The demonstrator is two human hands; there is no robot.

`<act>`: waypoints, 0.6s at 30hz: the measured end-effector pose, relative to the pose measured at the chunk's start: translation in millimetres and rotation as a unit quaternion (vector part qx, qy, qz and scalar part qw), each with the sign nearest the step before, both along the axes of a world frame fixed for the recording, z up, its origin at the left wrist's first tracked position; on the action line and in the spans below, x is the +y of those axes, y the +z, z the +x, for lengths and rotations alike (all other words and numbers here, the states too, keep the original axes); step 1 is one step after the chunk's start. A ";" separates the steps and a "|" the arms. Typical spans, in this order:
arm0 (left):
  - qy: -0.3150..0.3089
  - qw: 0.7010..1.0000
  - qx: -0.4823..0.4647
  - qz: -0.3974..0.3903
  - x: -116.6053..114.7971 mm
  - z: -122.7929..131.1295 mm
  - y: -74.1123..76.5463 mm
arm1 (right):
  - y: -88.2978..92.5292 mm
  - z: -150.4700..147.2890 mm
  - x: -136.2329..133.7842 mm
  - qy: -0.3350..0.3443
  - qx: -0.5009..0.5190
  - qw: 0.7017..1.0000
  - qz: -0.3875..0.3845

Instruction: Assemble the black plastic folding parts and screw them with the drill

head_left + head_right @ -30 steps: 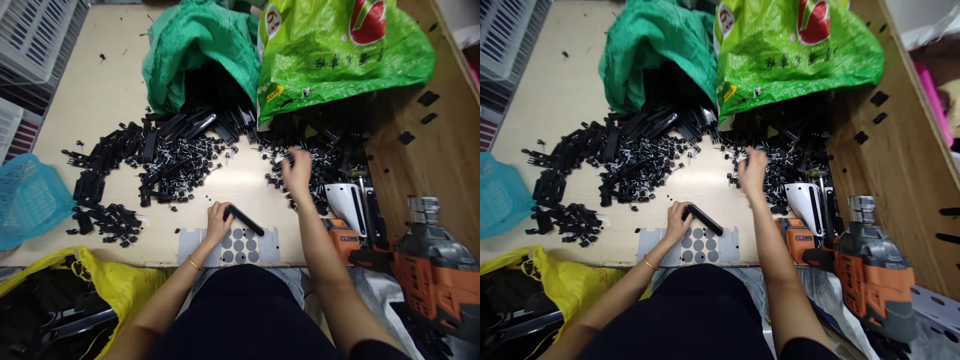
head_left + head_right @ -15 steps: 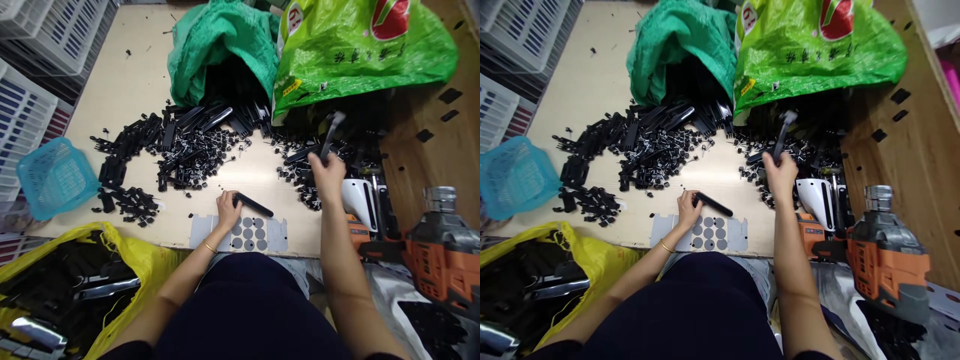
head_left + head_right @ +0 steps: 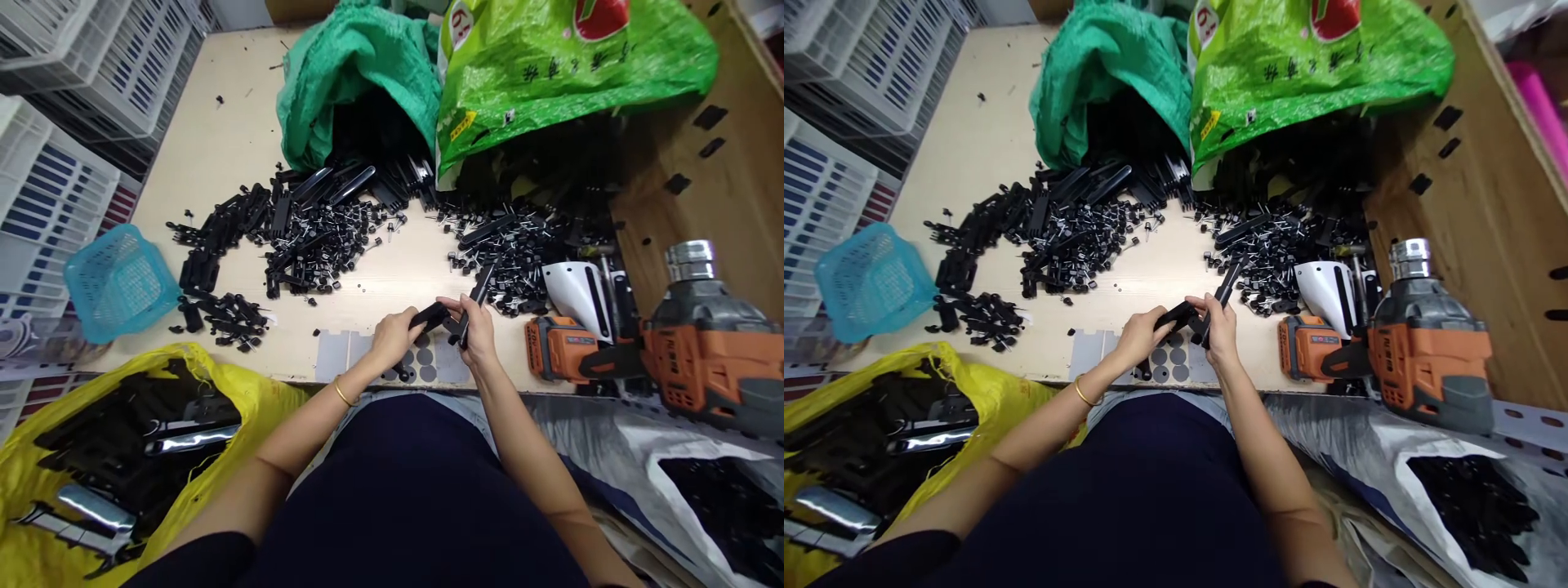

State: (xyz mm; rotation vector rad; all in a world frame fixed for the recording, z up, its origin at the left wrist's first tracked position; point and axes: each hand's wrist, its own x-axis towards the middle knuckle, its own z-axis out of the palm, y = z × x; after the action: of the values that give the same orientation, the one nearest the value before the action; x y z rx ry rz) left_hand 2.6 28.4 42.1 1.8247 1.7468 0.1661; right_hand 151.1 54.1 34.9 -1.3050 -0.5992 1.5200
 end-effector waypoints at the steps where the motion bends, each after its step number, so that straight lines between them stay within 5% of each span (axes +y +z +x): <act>1: 0.009 1.000 0.002 0.000 -5.7 2.2 3.7 | 2.4 -2.3 -0.8 -0.007 0.003 1.000 0.004; 18: -0.018 0.990 0.137 -0.008 -44.8 27.3 31.1 | 4.6 -11.4 -9.8 -0.030 -0.028 0.999 0.022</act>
State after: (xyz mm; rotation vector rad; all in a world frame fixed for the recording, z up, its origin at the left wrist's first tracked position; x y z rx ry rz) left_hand 29.9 -16.4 73.3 1.9392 1.8904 -0.1175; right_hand 139.7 44.3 39.6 -1.3243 -0.6210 1.4164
